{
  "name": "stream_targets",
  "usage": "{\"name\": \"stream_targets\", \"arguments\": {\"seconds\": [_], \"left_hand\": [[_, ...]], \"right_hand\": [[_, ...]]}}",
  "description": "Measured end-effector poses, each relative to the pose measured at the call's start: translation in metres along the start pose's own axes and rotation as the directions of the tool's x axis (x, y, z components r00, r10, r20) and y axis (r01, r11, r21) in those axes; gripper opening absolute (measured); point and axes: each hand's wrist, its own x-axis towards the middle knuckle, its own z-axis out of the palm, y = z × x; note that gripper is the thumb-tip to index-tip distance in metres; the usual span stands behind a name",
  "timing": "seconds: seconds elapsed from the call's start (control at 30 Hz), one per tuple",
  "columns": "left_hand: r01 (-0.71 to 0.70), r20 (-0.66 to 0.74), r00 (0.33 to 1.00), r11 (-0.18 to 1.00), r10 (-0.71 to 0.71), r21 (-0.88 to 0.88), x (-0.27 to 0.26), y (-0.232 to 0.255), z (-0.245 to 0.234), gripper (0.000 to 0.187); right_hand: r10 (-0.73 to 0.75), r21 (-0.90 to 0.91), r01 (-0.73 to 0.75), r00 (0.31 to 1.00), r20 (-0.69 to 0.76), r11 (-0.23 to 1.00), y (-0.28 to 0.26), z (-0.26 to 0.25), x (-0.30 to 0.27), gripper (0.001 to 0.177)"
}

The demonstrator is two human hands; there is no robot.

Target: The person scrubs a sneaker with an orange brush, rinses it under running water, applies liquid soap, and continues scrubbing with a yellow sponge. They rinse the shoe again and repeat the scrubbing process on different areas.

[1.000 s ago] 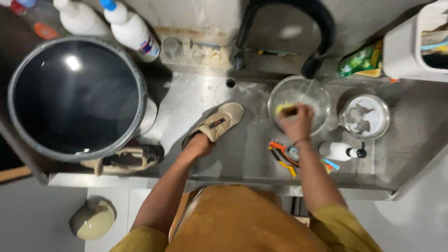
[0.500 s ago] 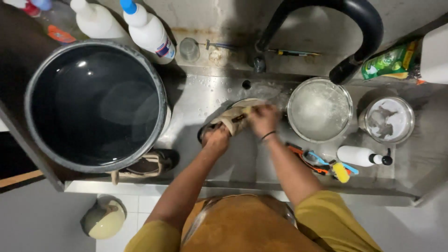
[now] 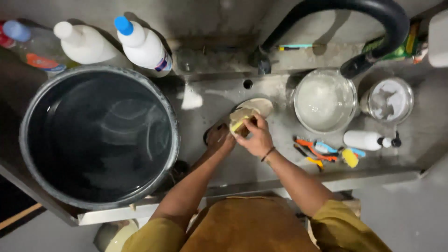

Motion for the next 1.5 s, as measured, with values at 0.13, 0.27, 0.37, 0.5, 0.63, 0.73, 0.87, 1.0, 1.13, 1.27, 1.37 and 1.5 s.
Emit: {"name": "stream_targets", "arguments": {"seconds": [0.13, 0.27, 0.37, 0.5, 0.63, 0.73, 0.87, 1.0, 1.13, 1.27, 1.37, 1.5], "left_hand": [[-0.109, 0.073, 0.993, 0.929, 0.088, 0.354, -0.004, -0.102, 0.027, 0.046], [-0.155, 0.206, 0.977, 0.489, -0.052, 0.858, 0.008, -0.097, 0.012, 0.028], [-0.226, 0.238, 0.971, 0.258, -0.015, 0.939, 0.009, -0.065, 0.005, 0.027], [-0.237, 0.232, 0.968, 0.660, 0.098, 0.713, 0.003, -0.053, 0.000, 0.038], [-0.214, 0.105, 0.973, 0.974, 0.205, 0.080, 0.011, -0.111, -0.021, 0.056], [-0.321, 0.354, 0.867, 0.936, 0.351, -0.141, -0.005, -0.079, -0.033, 0.057], [0.077, 0.040, 0.981, 0.576, -0.188, 0.814, 0.049, 0.028, -0.011, 0.022], [0.328, -0.016, 0.797, 0.410, -0.604, 0.851, 0.057, 0.028, 0.002, 0.027], [0.448, -0.086, 0.798, 0.492, -0.596, 0.747, 0.082, 0.020, -0.005, 0.028], [0.746, -0.177, 0.647, 0.568, -0.742, 0.347, 0.044, 0.016, 0.025, 0.042], [0.837, -0.215, 0.541, 0.545, -0.813, 0.045, 0.054, 0.010, 0.024, 0.055], [0.801, -0.190, 0.397, 0.440, -0.898, -0.406, 0.054, 0.002, 0.024, 0.076]], "right_hand": [[0.253, 0.064, -0.245, 0.915, -0.313, 0.967, 0.027, -0.014, 0.030, 0.043], [-0.039, 0.044, 0.049, 0.981, -0.190, 0.998, 0.043, 0.005, 0.023, 0.032], [-0.002, -0.007, 0.000, 0.976, -0.219, 1.000, 0.007, 0.006, 0.015, 0.021], [0.056, -0.109, -0.070, 0.990, -0.131, 0.991, 0.050, 0.005, 0.007, 0.019], [0.093, 0.021, -0.090, 0.968, -0.231, 0.996, 0.019, 0.009, 0.011, 0.007], [0.066, 0.310, -0.026, 0.991, -0.119, 0.950, 0.052, 0.015, -0.015, 0.024], [0.015, -0.029, -0.025, 0.947, -0.320, 0.999, 0.058, 0.036, -0.001, 0.062], [0.197, -0.139, -0.265, 0.905, -0.377, 0.954, 0.132, 0.032, 0.020, 0.069], [-0.135, 0.076, 0.154, 0.969, -0.205, 0.985, 0.014, 0.014, 0.012, 0.054], [0.217, 0.072, -0.206, 0.946, -0.240, 0.976, 0.036, -0.001, 0.012, 0.046], [0.115, 0.149, -0.079, 0.963, -0.246, 0.986, 0.032, 0.009, -0.006, 0.053], [0.318, 0.055, -0.315, 0.912, -0.258, 0.947, 0.133, -0.008, 0.012, 0.056]]}}
